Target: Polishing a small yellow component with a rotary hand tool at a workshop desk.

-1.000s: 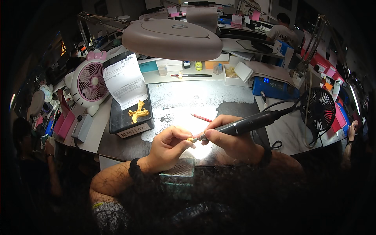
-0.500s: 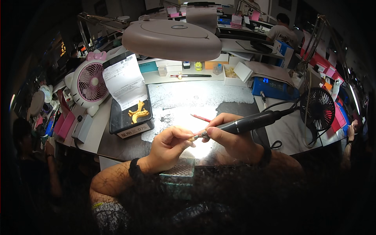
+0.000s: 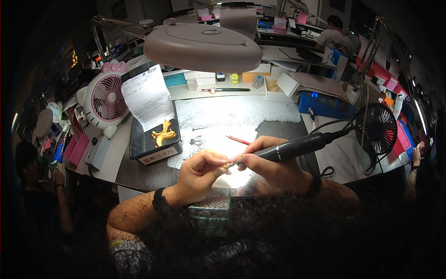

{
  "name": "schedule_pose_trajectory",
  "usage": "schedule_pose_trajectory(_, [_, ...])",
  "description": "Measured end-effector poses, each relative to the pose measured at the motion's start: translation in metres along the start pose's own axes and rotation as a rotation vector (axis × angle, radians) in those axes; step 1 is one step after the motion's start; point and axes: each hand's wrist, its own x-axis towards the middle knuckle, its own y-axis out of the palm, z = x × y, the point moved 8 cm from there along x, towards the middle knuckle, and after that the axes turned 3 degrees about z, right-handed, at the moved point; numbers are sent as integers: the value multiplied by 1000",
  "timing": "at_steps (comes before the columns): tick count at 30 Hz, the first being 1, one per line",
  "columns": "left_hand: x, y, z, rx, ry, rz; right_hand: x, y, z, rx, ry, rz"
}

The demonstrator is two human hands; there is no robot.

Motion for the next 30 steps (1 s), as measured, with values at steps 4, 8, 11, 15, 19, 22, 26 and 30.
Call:
schedule_pose_trajectory(4, [0, -1, 2, 2, -7, 2, 0, -2, -4, 14, -12, -14])
schedule_pose_trajectory(8, [0, 0, 0, 5, -8, 0, -1, -1, -4, 1, -8, -20])
schedule_pose_trajectory(11, [-1, -1, 0, 0, 4, -3, -1, -2, -5, -42, -20, -12])
schedule_pose_trajectory(15, [0, 0, 0, -4, 5, -2, -1, -2, -5, -30, -52, -24])
schedule_pose_trajectory(19, [0, 0, 0, 0, 12, -3, -1, -2, -7, -8, -9, -20])
schedule_pose_trajectory(22, [-1, -1, 1, 1, 5, 0, -1, -2, -6, -15, -10, -18])
schedule_pose_trajectory(26, [0, -1, 1, 6, 4, 15, -1, -2, -7, -28, -27, -11])
schedule_pose_trajectory(30, [-1, 0, 0, -2, -4, 14, -2, -1, -4, -3, -11, -11])
